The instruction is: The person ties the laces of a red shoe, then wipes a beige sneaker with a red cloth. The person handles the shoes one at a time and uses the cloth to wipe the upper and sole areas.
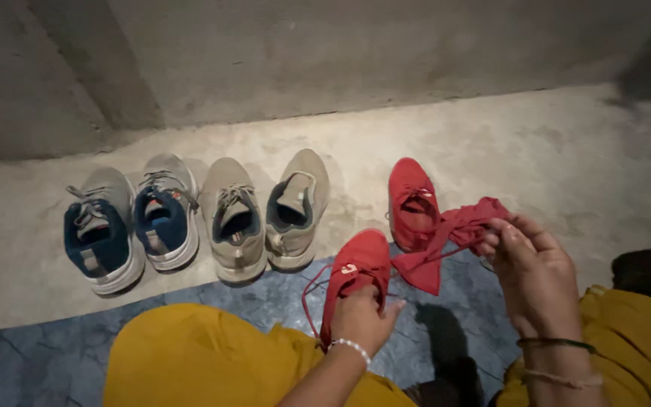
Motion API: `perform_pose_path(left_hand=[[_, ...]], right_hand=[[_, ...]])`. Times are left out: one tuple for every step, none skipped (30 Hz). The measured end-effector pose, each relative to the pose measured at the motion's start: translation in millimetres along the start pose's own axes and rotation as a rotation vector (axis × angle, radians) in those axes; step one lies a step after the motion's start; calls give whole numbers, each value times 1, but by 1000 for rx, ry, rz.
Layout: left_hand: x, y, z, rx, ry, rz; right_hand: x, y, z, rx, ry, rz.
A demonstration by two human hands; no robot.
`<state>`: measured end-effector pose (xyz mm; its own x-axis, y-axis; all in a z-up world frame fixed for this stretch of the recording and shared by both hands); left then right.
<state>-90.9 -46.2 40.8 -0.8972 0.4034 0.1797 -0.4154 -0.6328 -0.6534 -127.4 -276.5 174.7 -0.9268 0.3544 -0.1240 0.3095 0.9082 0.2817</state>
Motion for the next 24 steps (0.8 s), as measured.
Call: perform_pose_path(left_hand=[[-4,3,-5,84,-26,19],[-8,6,-12,169,-53,38],[-12,8,-19,254,-80,57],[-16,12,-26,267,-97,65],[-19,14,-32,279,-116,75],[-22,18,-38,291,-134,85],[-24,19,-40,280,-106,102],[-25,20,-42,268,-78,119],[-26,20,-43,258,-49,137],[-26,23,-45,282,-63,106],[-25,24,-46,306,-78,77],[-23,24,-47,329,-94,48],[-20,20,-44,300,-62,66],[-16,16,-40,270,-31,83],[-13,12,-36,239,3,100],[-11,10,-32,260,22,70],[-7,10,-29,281,40,40],[-5,9,-27,301,59,9],[-4,7,-27,294,34,17],[-3,5,-29,286,10,24],[-2,4,-30,279,-15,30],[-1,3,-30,237,-15,57],[-2,2,-30,195,-13,84],[-4,1,-31,153,-11,111]], right_hand=[[3,1,-5,9,-7,-10],[5,1,-9,18,-13,-21],[7,0,-13,41,-19,-16],[9,-2,-17,63,-25,-12],[9,-3,-20,83,-30,-10],[9,-5,-23,90,-48,-4],[10,-5,-24,96,-63,2],[11,-5,-25,101,-78,7],[12,-5,-24,63,-67,19],[13,-6,-23,24,-56,32],[13,-5,-20,-16,-45,42],[12,-4,-18,-17,-47,37],[12,-3,-17,-16,-47,32],[12,-3,-15,-16,-48,27],[12,-4,-13,2,-39,38],[11,-6,-11,20,-31,49],[10,-8,-8,38,-21,60],[9,-11,-5,29,-19,82],[8,-15,-2,21,-17,105],[8,-18,1,13,-15,128],[6,-20,3,-31,-41,110],[5,-21,4,-75,-66,92],[4,-23,6,-120,-94,74],[4,-25,7,-137,-97,76]])
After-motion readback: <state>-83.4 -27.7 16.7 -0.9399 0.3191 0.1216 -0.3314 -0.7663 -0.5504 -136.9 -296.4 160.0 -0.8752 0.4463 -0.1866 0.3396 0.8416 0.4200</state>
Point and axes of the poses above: each hand's wrist, its own x-axis away from the middle knuckle, its own y-axis out of the palm, z = x × y, the point moved 6 cm from there along -x, towards the middle knuckle, and after that the axes turned 12 degrees about -z, right-handed, at the moved point
